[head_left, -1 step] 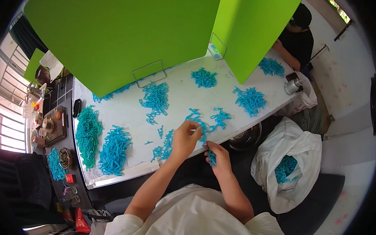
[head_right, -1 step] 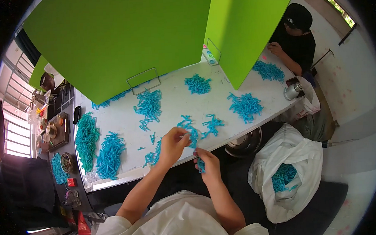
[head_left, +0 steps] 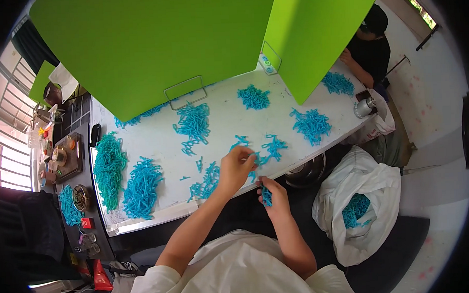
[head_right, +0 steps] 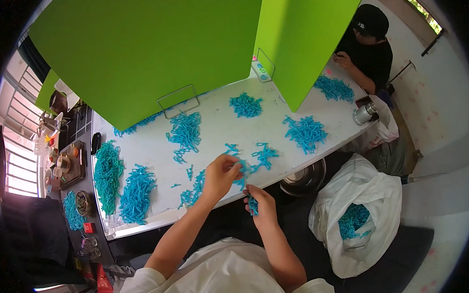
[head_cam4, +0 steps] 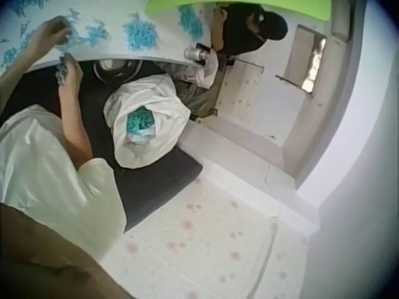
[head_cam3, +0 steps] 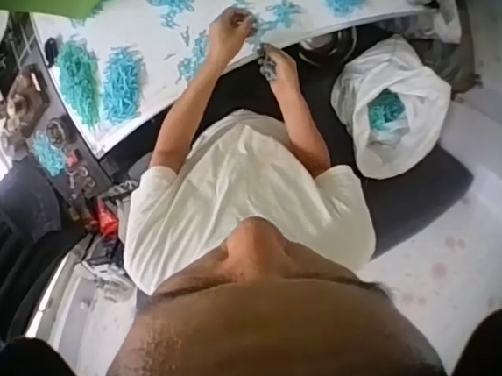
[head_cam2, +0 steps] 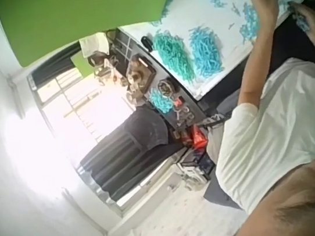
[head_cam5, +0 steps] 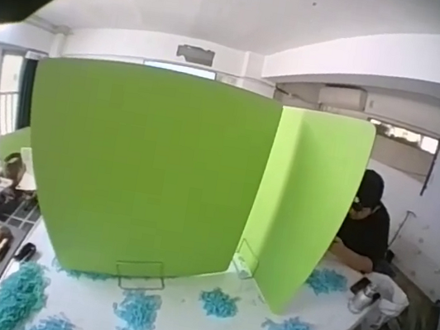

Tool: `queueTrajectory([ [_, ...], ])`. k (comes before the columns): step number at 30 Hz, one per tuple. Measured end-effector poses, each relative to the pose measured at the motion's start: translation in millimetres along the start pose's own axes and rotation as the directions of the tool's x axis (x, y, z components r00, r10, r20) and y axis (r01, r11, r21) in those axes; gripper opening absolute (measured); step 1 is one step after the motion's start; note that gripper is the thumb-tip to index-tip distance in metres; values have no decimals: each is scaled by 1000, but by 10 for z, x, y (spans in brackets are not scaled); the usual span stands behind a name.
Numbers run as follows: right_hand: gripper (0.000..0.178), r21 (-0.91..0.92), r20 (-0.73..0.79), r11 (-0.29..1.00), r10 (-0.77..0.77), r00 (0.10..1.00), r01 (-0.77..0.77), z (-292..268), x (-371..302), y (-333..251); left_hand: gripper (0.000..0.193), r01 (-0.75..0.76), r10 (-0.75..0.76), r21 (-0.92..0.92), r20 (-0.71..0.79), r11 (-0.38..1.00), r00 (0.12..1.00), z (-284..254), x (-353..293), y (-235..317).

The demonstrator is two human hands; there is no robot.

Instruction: Assembling small blue plastic interlocking parts by hand at a workbench.

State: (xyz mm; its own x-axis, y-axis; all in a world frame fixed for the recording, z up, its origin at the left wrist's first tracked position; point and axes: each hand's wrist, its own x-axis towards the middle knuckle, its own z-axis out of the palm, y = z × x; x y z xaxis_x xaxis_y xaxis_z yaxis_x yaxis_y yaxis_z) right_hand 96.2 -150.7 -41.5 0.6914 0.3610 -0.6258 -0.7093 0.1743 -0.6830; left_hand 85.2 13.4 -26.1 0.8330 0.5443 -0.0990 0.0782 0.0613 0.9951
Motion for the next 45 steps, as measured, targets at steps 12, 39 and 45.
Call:
queueTrajectory([
  [12, 56, 33, 123, 999, -3, 992, -1, 209, -53, -196, 16, -314, 159, 411, 368, 856, 916, -175, -285, 544],
  [39, 52, -174, 429, 975, -53, 902, 141, 1109, 146, 145, 10, -10, 50, 326, -112, 945, 992, -1018, -596, 212],
  [45, 29, -224, 388, 969, -9, 922, 104, 1174, 216, 215, 13, 119, -123, -32, -300, 992, 946, -920, -640, -3],
])
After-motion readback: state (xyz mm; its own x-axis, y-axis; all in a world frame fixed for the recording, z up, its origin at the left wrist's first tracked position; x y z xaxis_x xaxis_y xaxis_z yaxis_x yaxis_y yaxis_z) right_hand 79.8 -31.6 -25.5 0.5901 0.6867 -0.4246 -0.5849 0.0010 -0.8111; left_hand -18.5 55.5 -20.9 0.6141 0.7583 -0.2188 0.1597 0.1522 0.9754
